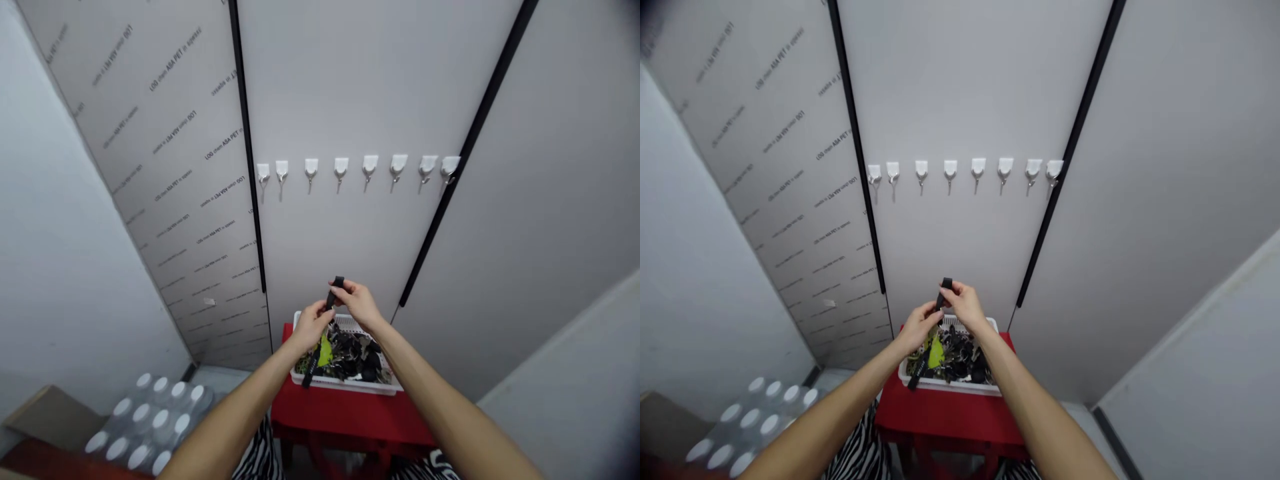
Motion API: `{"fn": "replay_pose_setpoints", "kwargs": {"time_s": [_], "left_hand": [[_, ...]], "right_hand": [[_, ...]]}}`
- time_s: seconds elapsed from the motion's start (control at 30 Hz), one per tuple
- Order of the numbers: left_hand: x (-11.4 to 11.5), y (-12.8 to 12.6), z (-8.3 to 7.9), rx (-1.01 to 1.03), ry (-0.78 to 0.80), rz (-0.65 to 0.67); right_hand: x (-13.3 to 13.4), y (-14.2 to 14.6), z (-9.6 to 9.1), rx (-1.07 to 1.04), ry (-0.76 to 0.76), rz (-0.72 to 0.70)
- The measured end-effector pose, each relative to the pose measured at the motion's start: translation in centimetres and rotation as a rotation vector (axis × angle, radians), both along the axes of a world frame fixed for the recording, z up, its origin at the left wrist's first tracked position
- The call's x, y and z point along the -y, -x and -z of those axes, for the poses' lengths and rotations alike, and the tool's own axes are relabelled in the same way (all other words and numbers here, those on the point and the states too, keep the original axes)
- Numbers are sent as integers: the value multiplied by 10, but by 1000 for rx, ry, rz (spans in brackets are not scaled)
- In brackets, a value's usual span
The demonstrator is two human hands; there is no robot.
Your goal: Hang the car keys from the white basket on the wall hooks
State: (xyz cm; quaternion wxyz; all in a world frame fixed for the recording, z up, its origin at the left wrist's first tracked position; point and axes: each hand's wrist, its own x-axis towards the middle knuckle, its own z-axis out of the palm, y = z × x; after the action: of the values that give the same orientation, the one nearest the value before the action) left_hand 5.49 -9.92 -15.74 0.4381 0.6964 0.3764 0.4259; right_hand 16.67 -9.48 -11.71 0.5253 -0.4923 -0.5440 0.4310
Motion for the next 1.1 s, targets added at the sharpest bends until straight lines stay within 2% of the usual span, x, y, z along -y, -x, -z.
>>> {"fn": "replay_pose_setpoints", "kwargs": {"time_s": [0.13,0.23,0.37,0.53,0.67,0.9,1.0,1.1], "left_hand": [[3,1,-11,122,71,-15],[0,1,-25,253,122,-6],[-6,8,-61,439,137,-37],[-18,33,-113,541,23,-130],[-37,59,-138,574,-67,-225],[-69,92,-158,547,-144,-374],[-80,99,-157,454,-140,-408],[-91,101,-147,299,-149,-463]], "right_hand": [[-1,5,-14,-27,-53,-56],[-6,9,-31,-51,-131,-27],[-18,25,-68,8,-279,-56],[-31,62,-122,14,-413,-58],[-49,98,-148,-48,-480,-72],[-84,141,-162,-75,-438,53],[-96,147,-160,18,-395,129],[-105,147,-152,176,-381,212]]}}
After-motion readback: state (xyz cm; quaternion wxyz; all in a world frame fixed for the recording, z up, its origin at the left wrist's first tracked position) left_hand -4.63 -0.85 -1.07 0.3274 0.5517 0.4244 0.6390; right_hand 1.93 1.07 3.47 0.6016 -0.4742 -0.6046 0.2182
